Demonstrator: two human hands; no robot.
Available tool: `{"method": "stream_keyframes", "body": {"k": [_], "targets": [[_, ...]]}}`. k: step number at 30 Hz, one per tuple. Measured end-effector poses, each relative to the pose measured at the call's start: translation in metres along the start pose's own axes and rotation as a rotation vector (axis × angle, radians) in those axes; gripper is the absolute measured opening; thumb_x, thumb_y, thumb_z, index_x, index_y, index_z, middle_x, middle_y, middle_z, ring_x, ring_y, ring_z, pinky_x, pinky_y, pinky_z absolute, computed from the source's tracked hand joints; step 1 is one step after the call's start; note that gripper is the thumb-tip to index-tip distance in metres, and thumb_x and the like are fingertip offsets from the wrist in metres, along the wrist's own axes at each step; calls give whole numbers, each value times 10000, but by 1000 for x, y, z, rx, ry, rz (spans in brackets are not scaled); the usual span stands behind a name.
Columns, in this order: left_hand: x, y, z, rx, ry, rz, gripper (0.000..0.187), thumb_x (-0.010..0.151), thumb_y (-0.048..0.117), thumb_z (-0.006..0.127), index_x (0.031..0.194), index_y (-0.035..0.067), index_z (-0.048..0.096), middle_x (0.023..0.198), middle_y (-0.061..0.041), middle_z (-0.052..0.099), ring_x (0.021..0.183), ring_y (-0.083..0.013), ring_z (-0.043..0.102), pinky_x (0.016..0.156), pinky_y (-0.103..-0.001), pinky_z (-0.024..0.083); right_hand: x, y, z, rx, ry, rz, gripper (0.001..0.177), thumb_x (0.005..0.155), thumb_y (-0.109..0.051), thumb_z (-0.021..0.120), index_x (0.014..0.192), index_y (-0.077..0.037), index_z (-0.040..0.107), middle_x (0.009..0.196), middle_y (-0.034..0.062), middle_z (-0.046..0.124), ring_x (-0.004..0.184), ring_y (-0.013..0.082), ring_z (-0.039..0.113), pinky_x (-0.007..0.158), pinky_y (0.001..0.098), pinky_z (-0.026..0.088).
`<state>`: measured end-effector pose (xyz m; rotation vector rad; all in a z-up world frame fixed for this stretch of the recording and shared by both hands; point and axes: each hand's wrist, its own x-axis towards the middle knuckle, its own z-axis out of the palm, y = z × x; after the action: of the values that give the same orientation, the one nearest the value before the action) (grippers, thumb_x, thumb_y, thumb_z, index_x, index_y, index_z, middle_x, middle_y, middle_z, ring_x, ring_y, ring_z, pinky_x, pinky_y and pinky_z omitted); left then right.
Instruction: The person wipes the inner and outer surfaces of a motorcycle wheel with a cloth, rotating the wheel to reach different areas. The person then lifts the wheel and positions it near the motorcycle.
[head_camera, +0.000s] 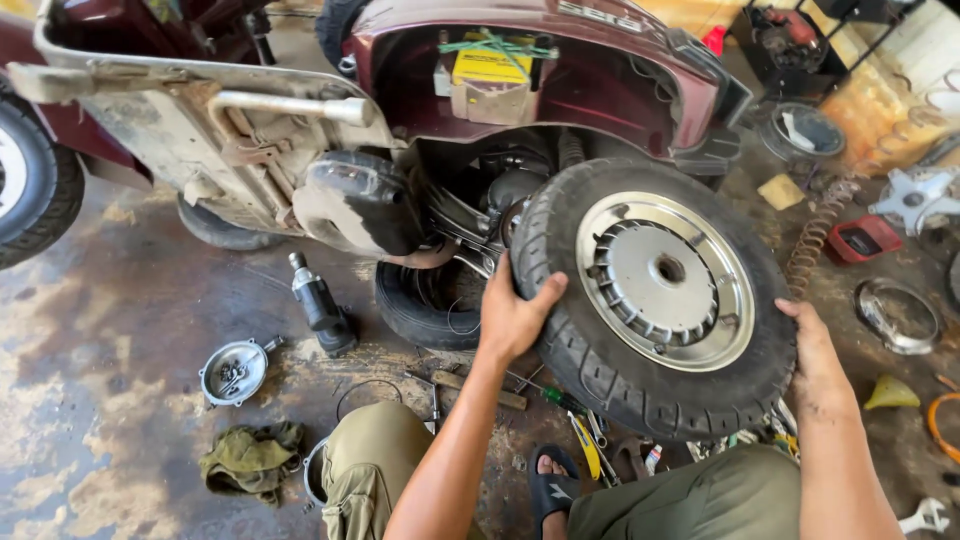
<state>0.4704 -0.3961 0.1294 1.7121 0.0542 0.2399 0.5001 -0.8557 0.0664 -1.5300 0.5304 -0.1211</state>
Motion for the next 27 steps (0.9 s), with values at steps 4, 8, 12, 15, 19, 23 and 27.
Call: {"method": "stream_keyframes", "body": {"k": [4,8,12,15,19,23,27], "targets": [[5,7,-8,18,47,-9,983,740,545,735,1416,-109,451,1348,-280,600,1190,-365,640,1013,-415,504,-21,-13,20,35,16,-9,314,974,-390,556,1178,-162,625,1117,-25,646,917,125,552,820,253,413],[12,12,-15,-7,28,-53,1003,735,542,723,1447,-99,423,1368,-283,594,1204,-356,647,1029,-400,505,-27,-17,30,37,68,-19,402,960,-371,562,1252,-103,627,1207,38,668,1014,166,598,884,274,446],[24,6,-17,1,19,-142,1032,727,545,744,1483,-66,397,1407,-274,570,1246,-353,626,1065,-402,490,-28,-19,36,48,10,0,429,973,-361,509,1307,-106,596,1266,52,641,1057,194,560,942,308,404],[33,20,-27,-71,20,-153,1064,732,555,712,1499,-87,350,1389,-324,552,1177,-405,664,1017,-439,555,-60,-41,66,35,50,34,473,961,-353,511,1329,-60,563,1418,117,579,1221,248,535,1035,337,378],[49,19,-34,-76,72,-103,932,743,512,728,1437,-57,474,1390,-237,610,1226,-309,640,1030,-360,495,-29,-25,67,130,4,44,404,944,-391,568,1204,-88,637,1222,52,670,1025,188,588,925,286,432],[64,-1,-44,-97,33,-191,984,750,566,756,1487,-9,450,1411,-275,574,1292,-372,577,1063,-436,483,-31,-21,88,137,60,54,489,867,-422,688,1197,-63,649,1134,109,667,959,236,642,845,382,511],[77,-1,-57,-178,40,-257,1007,785,608,771,1540,37,428,1442,-332,518,1376,-468,478,1095,-545,452,-22,-27,115,137,100,33,573,823,-440,833,1153,-6,657,1011,183,673,890,283,724,759,529,596]]}}
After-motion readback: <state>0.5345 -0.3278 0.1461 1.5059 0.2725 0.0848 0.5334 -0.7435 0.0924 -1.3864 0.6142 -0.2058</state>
